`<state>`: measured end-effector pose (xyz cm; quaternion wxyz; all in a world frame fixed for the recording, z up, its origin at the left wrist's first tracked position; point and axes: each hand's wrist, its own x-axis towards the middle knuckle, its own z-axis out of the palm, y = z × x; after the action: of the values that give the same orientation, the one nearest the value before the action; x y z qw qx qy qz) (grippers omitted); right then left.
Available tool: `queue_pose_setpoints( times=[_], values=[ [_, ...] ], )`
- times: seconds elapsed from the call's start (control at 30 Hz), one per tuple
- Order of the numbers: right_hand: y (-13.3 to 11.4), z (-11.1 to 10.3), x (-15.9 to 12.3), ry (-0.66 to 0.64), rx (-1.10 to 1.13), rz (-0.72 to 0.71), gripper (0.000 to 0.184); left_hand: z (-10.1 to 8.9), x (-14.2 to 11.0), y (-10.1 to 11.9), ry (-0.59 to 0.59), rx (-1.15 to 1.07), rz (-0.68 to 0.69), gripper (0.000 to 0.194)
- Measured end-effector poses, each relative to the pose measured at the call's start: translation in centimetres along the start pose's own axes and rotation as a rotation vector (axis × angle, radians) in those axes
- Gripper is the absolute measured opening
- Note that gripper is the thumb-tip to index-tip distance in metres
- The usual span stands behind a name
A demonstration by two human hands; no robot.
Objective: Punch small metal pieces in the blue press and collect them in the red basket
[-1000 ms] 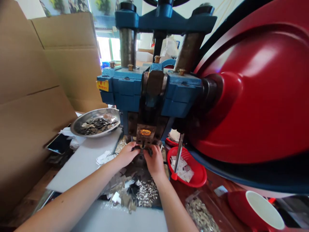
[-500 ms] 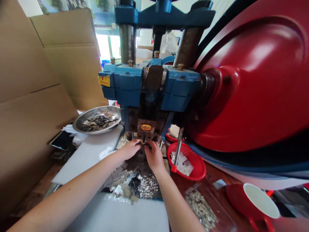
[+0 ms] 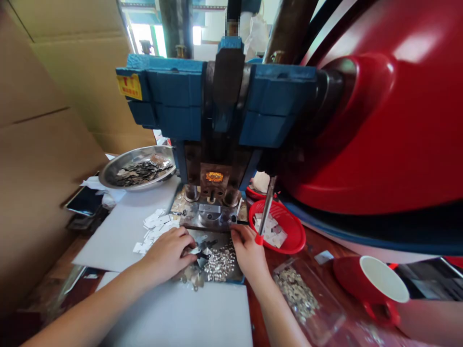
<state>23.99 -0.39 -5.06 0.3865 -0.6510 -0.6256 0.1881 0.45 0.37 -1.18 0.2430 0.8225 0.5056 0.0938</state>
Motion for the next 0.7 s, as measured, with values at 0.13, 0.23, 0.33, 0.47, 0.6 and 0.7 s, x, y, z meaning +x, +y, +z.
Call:
queue_pose_setpoints(
  times=[0.13,0.23,0.33,0.47,0.6,0.7],
  values=[
    [0.2,0.3,-0.2,0.017,-0.159,-0.124,0.026,0.3,-0.1,-0.3,-0.024,-0.018,-0.052,0.016],
    [-0.1,0.7,-0.2,0.004,-0.345,-0.254,0.027,0.4,-0.1,-0.3,-0.025,-0.060,-0.059,0.012],
    [-0.5,1.1,-0.2,-0.007,-0.501,-0.352,0.027,0.7,-0.1,-0.4,-0.004,-0.091,-0.066,0.009],
    [-0.3,1.2,-0.3,-0.009,-0.550,-0.409,0.023,1.2,-0.1,-0.5,0.040,-0.120,-0.035,0.013],
    [0.0,1.2,-0.3,0.025,-0.510,-0.396,0.022,1.3,-0.1,-0.7,0.080,-0.143,-0.014,0.014],
    [0.0,1.2,-0.3,0.030,-0.536,-0.403,0.025,1.3,-0.1,-0.9,0.125,-0.173,0.005,0.013]
  ],
)
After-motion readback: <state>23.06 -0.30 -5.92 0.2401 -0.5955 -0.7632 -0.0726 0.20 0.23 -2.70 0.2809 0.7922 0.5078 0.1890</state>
